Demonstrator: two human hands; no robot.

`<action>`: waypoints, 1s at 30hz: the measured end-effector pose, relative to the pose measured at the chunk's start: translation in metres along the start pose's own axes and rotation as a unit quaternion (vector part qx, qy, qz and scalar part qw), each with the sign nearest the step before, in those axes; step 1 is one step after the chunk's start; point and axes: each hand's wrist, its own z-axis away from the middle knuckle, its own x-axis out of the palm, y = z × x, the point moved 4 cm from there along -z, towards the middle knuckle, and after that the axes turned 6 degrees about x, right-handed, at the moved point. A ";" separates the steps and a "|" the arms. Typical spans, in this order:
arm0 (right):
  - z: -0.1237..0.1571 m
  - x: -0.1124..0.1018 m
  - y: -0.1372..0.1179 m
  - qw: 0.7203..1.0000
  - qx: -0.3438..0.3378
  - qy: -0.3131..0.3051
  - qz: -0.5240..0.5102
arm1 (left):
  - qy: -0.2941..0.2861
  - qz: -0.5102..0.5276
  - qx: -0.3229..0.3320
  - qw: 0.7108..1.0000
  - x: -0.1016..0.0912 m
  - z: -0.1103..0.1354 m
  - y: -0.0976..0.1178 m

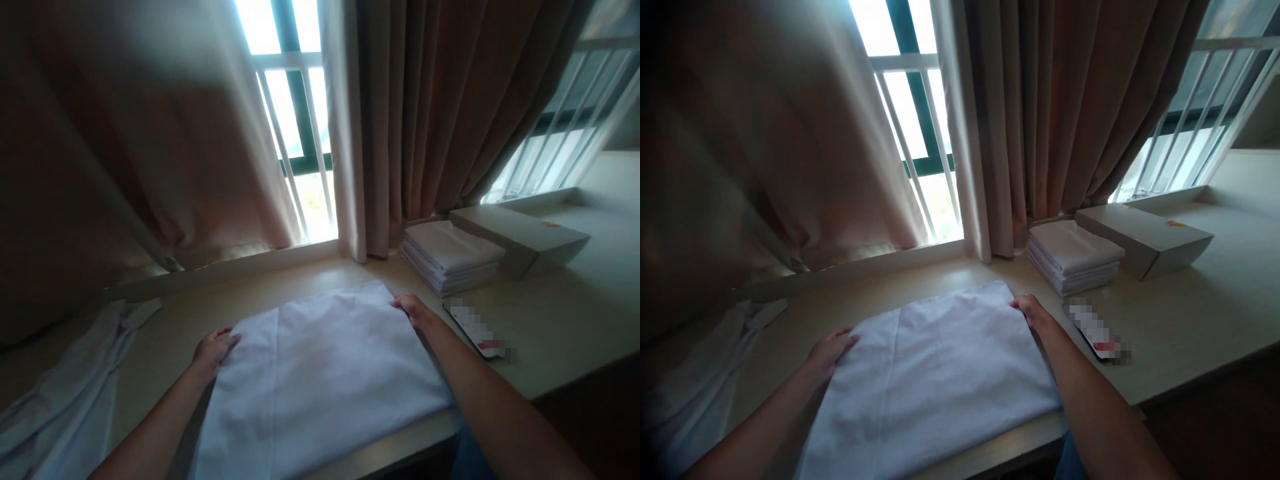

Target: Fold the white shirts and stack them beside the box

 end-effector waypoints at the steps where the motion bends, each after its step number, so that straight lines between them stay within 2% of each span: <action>1: 0.000 0.001 0.000 1.000 -0.001 -0.004 0.017 | 0.020 -0.025 0.003 0.999 -0.001 -0.003 -0.001; 3: 0.001 -0.001 -0.003 0.998 -0.012 0.013 0.065 | 0.057 -0.073 0.019 0.996 -0.004 -0.004 -0.003; 5: 0.007 -0.007 -0.007 0.993 -0.036 0.055 0.100 | 0.076 -0.105 0.049 0.990 -0.010 0.005 -0.004; 7: 0.019 -0.013 -0.012 0.980 -0.082 0.095 0.156 | 0.074 -0.155 0.131 0.976 -0.017 0.028 -0.004; 9: 0.039 -0.014 -0.016 0.948 -0.161 0.103 0.256 | 0.037 -0.225 0.265 0.937 -0.020 0.066 -0.005; 11: 0.067 -0.010 -0.013 0.895 -0.258 0.084 0.355 | -0.041 -0.282 0.394 0.874 -0.022 0.113 -0.015; 13: 0.100 -0.008 0.000 0.852 -0.332 0.056 0.401 | -0.109 -0.332 0.447 0.824 -0.026 0.157 -0.035; 15: 0.132 -0.010 0.022 0.828 -0.363 0.035 0.426 | -0.138 -0.368 0.458 0.798 -0.035 0.190 -0.056; 17: 0.159 -0.015 0.050 0.812 -0.356 0.007 0.462 | -0.156 -0.383 0.455 0.789 -0.044 0.211 -0.074; 19: 0.178 -0.023 0.078 0.794 -0.350 -0.030 0.497 | -0.168 -0.393 0.450 0.784 -0.051 0.225 -0.086; 22: 0.197 -0.034 0.110 0.752 -0.388 -0.059 0.529 | -0.164 -0.415 0.459 0.768 -0.056 0.237 -0.092; 26: 0.203 -0.040 0.132 0.690 -0.453 -0.007 0.565 | -0.123 -0.447 0.506 0.727 -0.055 0.242 -0.102; 30: 0.207 -0.037 0.137 0.638 -0.510 0.053 0.574 | -0.118 -0.459 0.518 0.712 -0.054 0.239 -0.122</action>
